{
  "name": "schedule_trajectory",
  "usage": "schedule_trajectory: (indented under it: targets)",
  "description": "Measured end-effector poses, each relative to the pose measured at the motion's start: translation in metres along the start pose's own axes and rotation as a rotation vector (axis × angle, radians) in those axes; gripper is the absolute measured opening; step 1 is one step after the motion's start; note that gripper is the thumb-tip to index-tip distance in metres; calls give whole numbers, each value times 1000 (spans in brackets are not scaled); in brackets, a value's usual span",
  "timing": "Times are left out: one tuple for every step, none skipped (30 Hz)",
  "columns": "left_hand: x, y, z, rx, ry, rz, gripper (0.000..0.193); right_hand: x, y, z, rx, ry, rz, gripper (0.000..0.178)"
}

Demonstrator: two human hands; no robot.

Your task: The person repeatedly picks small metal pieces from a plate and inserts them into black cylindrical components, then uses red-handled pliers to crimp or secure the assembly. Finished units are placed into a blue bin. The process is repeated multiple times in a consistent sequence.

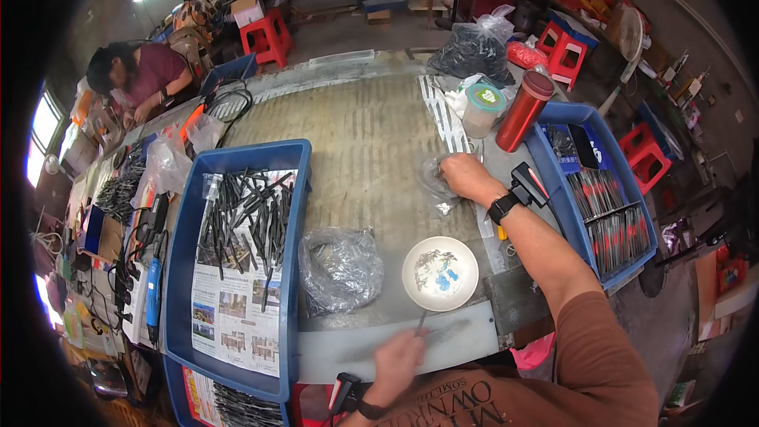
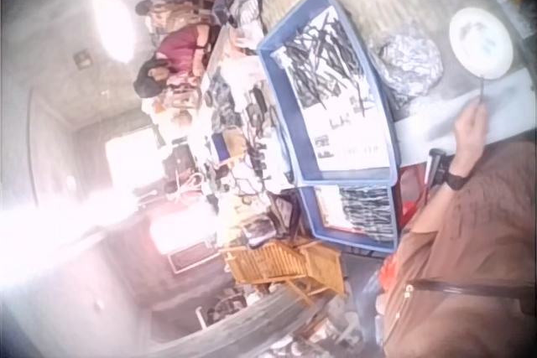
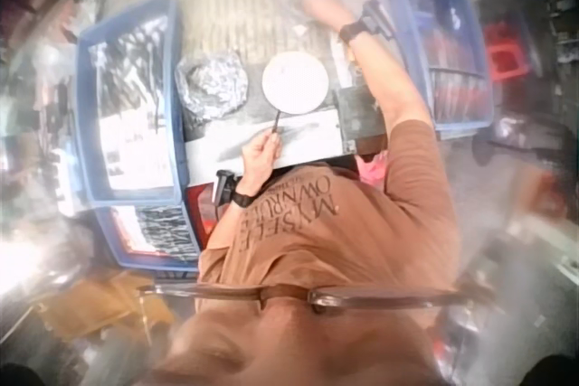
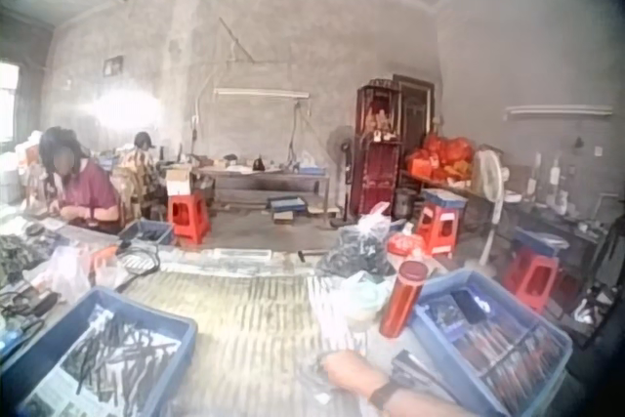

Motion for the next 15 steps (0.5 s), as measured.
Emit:
schedule_trajectory:
  targets:
    - [1,0,0,-3,-17,9,18,-1,-1,-1,2,-10,-4,11]
    - [1,0,0,-6,-11,10,18,-2,-1,-2,16,-10,-4,11]
    - [1,0,0,-10,-18,8,18,-3,1,-3,43,-6,3,12]
    - [2,0,0,-14,-36,-2,18,-4,1,-2,22,-16,-4,11]
    - [2,-1,0,-14,-22,11,18,-5,3,-2,15,-21,-6,11]
    - [3,-1,0,-12,-17,16,18,-6,6,-1,5,-34,0,12]
    - [3,-1,0,-10,-17,10,18,-9,9,1,17,-18,-25,12]
    - [3,-1,0,-14,-19,20,19,-11,13,3,26,-11,-44,12]
    - [3,-1,1,-19,-24,19,19,-14,17,7,28,-17,-61,13]
    - [4,-1,1,-22,-37,14,19,-17,22,11,67,10,-104,13]
    - [3,-1,1,-25,-29,-4,19,-20,28,16,100,24,-145,14]
    - [3,0,1,-29,-27,-27,19,-22,33,21,121,22,-184,15]
    - [2,0,1,-33,-31,-59,19,-25,38,28,158,36,-246,16]
    - [1,0,1,-33,-26,-20,19,-28,41,35,96,62,-258,16]
    - [0,0,1,-34,-27,10,19,-31,43,44,34,88,-270,16]
Point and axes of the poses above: each hand's wrist, its own z-axis away from the middle knuckle, its own y-axis out of the back of the hand, x = y × z, the point moved 2 cm from there along -z, towards the middle knuckle, and after that the axes turned 11 degrees about -x, right-handed, at the moved point
